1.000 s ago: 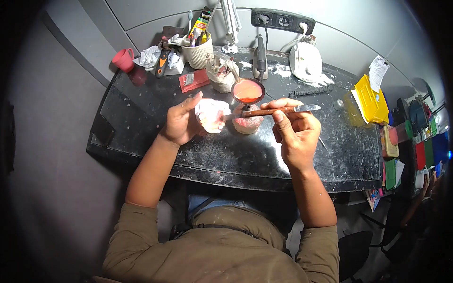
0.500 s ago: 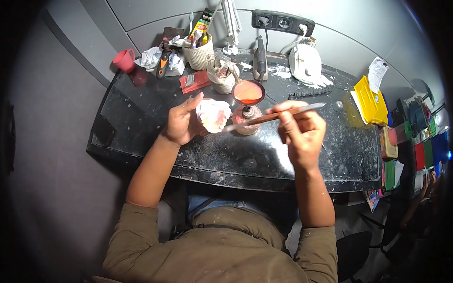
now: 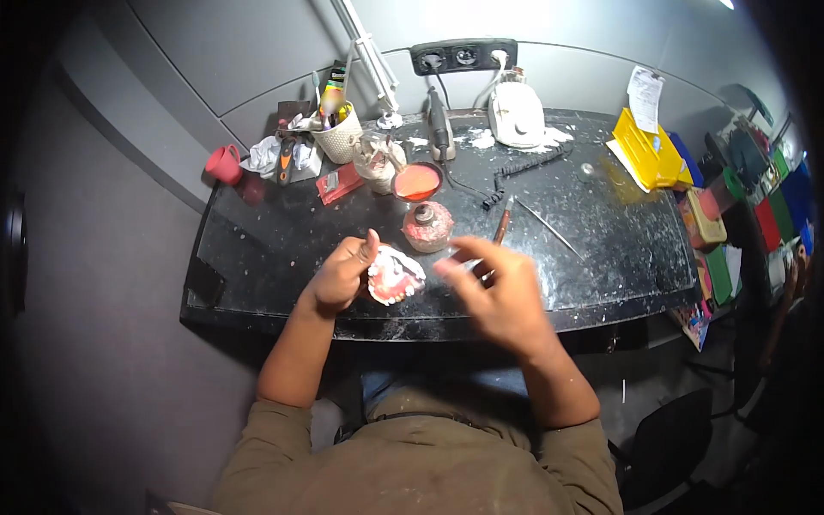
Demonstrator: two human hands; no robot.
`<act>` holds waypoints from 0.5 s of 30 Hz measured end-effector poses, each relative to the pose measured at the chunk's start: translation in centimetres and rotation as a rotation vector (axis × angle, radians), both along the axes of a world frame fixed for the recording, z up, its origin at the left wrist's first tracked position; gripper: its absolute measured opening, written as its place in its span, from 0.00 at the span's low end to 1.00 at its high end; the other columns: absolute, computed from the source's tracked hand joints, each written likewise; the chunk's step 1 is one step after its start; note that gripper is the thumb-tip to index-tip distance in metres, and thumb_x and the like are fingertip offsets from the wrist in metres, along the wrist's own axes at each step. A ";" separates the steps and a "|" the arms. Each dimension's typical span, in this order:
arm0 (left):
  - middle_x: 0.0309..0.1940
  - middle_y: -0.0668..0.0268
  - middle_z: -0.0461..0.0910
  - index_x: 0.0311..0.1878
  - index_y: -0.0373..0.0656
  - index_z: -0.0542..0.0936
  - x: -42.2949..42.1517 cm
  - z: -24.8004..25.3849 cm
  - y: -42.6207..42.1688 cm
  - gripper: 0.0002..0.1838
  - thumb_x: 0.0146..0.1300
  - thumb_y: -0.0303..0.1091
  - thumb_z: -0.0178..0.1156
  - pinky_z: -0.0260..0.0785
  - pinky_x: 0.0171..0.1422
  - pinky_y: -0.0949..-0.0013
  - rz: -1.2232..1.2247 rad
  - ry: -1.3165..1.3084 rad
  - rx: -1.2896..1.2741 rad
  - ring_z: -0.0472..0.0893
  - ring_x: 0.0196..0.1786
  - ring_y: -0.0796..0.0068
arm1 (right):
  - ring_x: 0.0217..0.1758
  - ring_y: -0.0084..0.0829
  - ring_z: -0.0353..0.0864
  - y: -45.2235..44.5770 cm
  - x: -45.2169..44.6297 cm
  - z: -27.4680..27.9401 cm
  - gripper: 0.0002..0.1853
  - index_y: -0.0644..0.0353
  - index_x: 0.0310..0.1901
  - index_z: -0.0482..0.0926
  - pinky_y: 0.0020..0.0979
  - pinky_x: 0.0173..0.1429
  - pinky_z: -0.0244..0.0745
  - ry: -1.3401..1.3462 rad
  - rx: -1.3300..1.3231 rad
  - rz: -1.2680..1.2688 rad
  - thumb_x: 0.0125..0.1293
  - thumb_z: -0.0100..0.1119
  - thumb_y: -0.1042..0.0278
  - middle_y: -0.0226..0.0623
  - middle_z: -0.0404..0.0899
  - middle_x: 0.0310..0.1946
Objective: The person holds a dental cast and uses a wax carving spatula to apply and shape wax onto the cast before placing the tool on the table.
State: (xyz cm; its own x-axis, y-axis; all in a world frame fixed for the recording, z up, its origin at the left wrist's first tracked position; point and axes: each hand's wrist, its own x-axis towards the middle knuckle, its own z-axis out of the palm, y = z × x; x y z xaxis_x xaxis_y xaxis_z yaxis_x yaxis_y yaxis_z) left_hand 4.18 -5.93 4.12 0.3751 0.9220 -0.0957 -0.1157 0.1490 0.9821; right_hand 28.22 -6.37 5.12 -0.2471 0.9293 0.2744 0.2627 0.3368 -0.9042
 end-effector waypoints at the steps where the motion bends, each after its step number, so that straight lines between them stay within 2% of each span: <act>1: 0.23 0.71 0.77 0.28 0.39 0.78 0.2 -0.7 0.1 0.32 0.80 0.54 0.40 0.66 0.36 0.76 -0.021 0.101 0.086 0.73 0.28 0.85 | 0.28 0.30 0.85 -0.7 -0.9 0.5 0.16 0.67 0.49 0.83 0.30 0.35 0.79 -0.007 -0.064 0.071 0.65 0.68 0.64 0.47 0.87 0.35; 3: 0.26 0.71 0.79 0.34 0.36 0.81 1.3 -0.6 -0.4 0.32 0.80 0.55 0.40 0.68 0.38 0.76 -0.067 0.163 0.168 0.74 0.30 0.85 | 0.26 0.25 0.84 -1.2 -1.5 -0.3 0.16 0.69 0.49 0.83 0.28 0.32 0.78 0.019 -0.173 0.188 0.66 0.67 0.65 0.46 0.87 0.33; 5: 0.27 0.70 0.80 0.37 0.35 0.81 1.8 -0.6 -0.9 0.32 0.79 0.55 0.41 0.68 0.38 0.75 -0.105 0.152 0.173 0.75 0.30 0.84 | 0.26 0.25 0.84 -1.2 -1.1 -1.6 0.16 0.70 0.48 0.83 0.28 0.32 0.78 0.073 -0.227 0.170 0.66 0.67 0.65 0.44 0.87 0.31; 6: 0.27 0.69 0.80 0.40 0.35 0.81 2.0 0.0 -1.3 0.29 0.79 0.54 0.43 0.70 0.37 0.75 -0.043 0.346 0.222 0.76 0.31 0.83 | 0.27 0.24 0.84 -1.1 -0.7 -2.1 0.15 0.70 0.47 0.83 0.28 0.32 0.78 0.126 -0.280 0.154 0.67 0.67 0.66 0.43 0.87 0.29; 7: 0.27 0.68 0.80 0.43 0.35 0.82 2.3 0.6 -1.8 0.27 0.78 0.53 0.46 0.71 0.37 0.74 0.021 0.537 0.267 0.77 0.32 0.82 | 0.25 0.22 0.83 -1.2 -0.4 -2.5 0.12 0.71 0.42 0.84 0.28 0.31 0.77 0.137 -0.282 0.091 0.66 0.67 0.67 0.41 0.86 0.25; 8: 0.32 0.62 0.82 0.45 0.35 0.81 2.6 1.2 -2.3 0.19 0.75 0.45 0.55 0.72 0.36 0.72 0.152 0.599 0.452 0.80 0.34 0.79 | 0.25 0.22 0.83 -1.1 0.1 -3.2 0.12 0.71 0.42 0.84 0.28 0.31 0.77 0.131 -0.283 0.088 0.66 0.67 0.67 0.41 0.86 0.25; 10: 0.38 0.57 0.82 0.46 0.35 0.81 2.3 3.2 -3.4 0.13 0.70 0.37 0.61 0.73 0.37 0.71 0.218 0.785 0.800 0.81 0.35 0.75 | 0.24 0.21 0.83 -0.5 1.0 -4.8 0.10 0.70 0.36 0.85 0.28 0.29 0.76 0.012 -0.175 -0.089 0.65 0.67 0.69 0.40 0.85 0.23; 11: 0.42 0.54 0.81 0.44 0.35 0.81 2.2 3.8 -3.9 0.12 0.63 0.33 0.65 0.75 0.40 0.69 0.229 0.783 0.889 0.83 0.37 0.67 | 0.23 0.22 0.83 -0.3 1.3 -5.3 0.10 0.70 0.32 0.84 0.28 0.29 0.75 -0.005 -0.137 -0.133 0.64 0.66 0.70 0.39 0.85 0.21; 12: 0.42 0.54 0.81 0.44 0.35 0.81 2.2 4.8 -4.5 0.12 0.63 0.33 0.65 0.75 0.40 0.69 0.228 0.779 0.889 0.83 0.37 0.67 | 0.23 0.22 0.83 -0.3 1.5 -5.4 0.10 0.70 0.32 0.84 0.28 0.29 0.75 -0.008 -0.137 -0.136 0.64 0.66 0.70 0.39 0.85 0.21; 14: 0.41 0.55 0.81 0.42 0.35 0.81 2.4 6.7 -5.6 0.12 0.60 0.32 0.66 0.76 0.42 0.66 0.214 0.886 1.160 0.83 0.39 0.59 | 0.23 0.23 0.83 -0.1 1.5 -5.6 0.11 0.70 0.32 0.84 0.28 0.30 0.75 -0.049 -0.182 -0.202 0.64 0.67 0.68 0.40 0.84 0.21; 15: 0.41 0.55 0.81 0.41 0.35 0.81 2.7 7.6 -6.1 0.13 0.56 0.32 0.67 0.76 0.44 0.64 0.226 0.907 1.189 0.83 0.39 0.55 | 0.21 0.31 0.83 0.1 1.4 -6.1 0.12 0.70 0.31 0.84 0.31 0.30 0.76 -0.074 -0.136 -0.237 0.63 0.67 0.67 0.41 0.83 0.19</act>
State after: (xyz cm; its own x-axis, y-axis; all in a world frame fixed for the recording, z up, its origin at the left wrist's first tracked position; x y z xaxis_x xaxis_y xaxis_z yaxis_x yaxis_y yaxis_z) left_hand 6.83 -12.05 11.70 0.4443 0.6555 0.6107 0.6662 -0.6975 0.2640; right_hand 29.58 -6.25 -1.02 -0.0335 0.9906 0.1324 0.3863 0.1350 -0.9124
